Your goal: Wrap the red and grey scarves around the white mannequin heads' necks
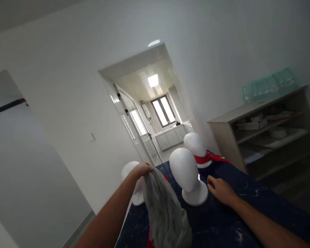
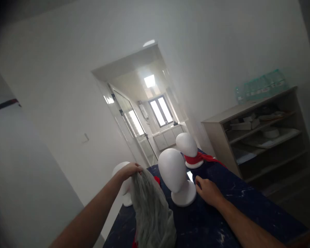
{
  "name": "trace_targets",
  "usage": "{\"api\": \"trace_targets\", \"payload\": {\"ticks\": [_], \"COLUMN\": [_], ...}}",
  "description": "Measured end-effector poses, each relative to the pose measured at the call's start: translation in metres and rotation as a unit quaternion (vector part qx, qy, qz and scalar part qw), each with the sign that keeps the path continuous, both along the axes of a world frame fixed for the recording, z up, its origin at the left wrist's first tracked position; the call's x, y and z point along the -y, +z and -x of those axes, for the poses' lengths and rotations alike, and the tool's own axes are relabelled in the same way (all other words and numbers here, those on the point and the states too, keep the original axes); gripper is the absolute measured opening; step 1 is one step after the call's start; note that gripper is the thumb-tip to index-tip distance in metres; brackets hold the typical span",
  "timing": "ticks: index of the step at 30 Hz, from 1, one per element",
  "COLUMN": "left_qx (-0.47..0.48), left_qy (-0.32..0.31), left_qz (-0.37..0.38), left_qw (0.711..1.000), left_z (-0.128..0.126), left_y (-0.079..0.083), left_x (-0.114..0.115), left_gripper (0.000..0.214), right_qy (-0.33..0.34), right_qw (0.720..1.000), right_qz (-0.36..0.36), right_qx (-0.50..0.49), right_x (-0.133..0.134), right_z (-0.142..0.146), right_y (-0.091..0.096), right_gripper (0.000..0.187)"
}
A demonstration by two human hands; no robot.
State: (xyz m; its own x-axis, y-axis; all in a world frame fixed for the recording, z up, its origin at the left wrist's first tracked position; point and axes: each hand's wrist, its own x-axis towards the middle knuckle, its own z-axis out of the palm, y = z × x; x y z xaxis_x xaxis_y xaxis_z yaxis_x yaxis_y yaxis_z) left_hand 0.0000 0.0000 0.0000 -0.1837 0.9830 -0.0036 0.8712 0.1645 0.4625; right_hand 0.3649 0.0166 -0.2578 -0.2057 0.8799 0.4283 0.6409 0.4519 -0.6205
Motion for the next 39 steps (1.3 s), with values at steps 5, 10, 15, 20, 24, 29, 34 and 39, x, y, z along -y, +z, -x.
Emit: {"api": "trace_targets", "payload": {"ticks": [5, 10, 15, 20, 24, 29, 34, 39], "left_qx": [-0.093, -0.134, -0.094, 0.253, 0.419, 0.426, 0.312, 0.23], "left_qy": [0.013, -0.011, -0.129, -0.176, -0.09, -0.083, -0.064, 0.064], "left_qz": [-0.026, -0.051, -0.04, -0.095, -0.156, -0.233, -0.257, -0.289], "left_qw": [0.995, 0.99, 0.986, 0.947, 0.89, 0.87, 0.912, 0.927], "left_z": [-0.01, -0.033, -0.058, -0.113, -0.164, -0.168, -0.074, 0.06], "left_y": [-0.035, -0.099, -0.162, -0.214, -0.234, -0.213, -0.178, -0.174], "left_x": [-0.032, -0.025, 0.006, 0.019, 0.008, 0.019, 0.08, 0.148], "left_gripper": [0.033, 0.038, 0.07, 0.104, 0.104, 0.102, 0.074, 0.074], "right_qy": [-0.002, -0.015, -0.03, 0.101, 0.193, 0.09, -0.011, -0.044], "right_qw": [1.0, 1.0, 0.999, 0.989, 0.967, 0.977, 0.984, 0.98], "right_qz": [0.004, 0.005, -0.021, -0.05, -0.012, -0.056, -0.067, -0.049], "right_qx": [0.007, 0.01, 0.004, -0.091, -0.167, -0.184, -0.167, -0.187], "right_x": [-0.003, 0.0, 0.003, 0.002, 0.001, -0.006, -0.012, -0.016], "right_z": [0.0, 0.0, 0.001, 0.007, 0.004, -0.013, -0.012, 0.0], "right_y": [-0.003, 0.0, 0.007, 0.003, -0.009, -0.015, -0.019, -0.024], "right_gripper": [0.007, 0.007, 0.01, 0.041, 0.062, 0.06, 0.051, 0.049]}}
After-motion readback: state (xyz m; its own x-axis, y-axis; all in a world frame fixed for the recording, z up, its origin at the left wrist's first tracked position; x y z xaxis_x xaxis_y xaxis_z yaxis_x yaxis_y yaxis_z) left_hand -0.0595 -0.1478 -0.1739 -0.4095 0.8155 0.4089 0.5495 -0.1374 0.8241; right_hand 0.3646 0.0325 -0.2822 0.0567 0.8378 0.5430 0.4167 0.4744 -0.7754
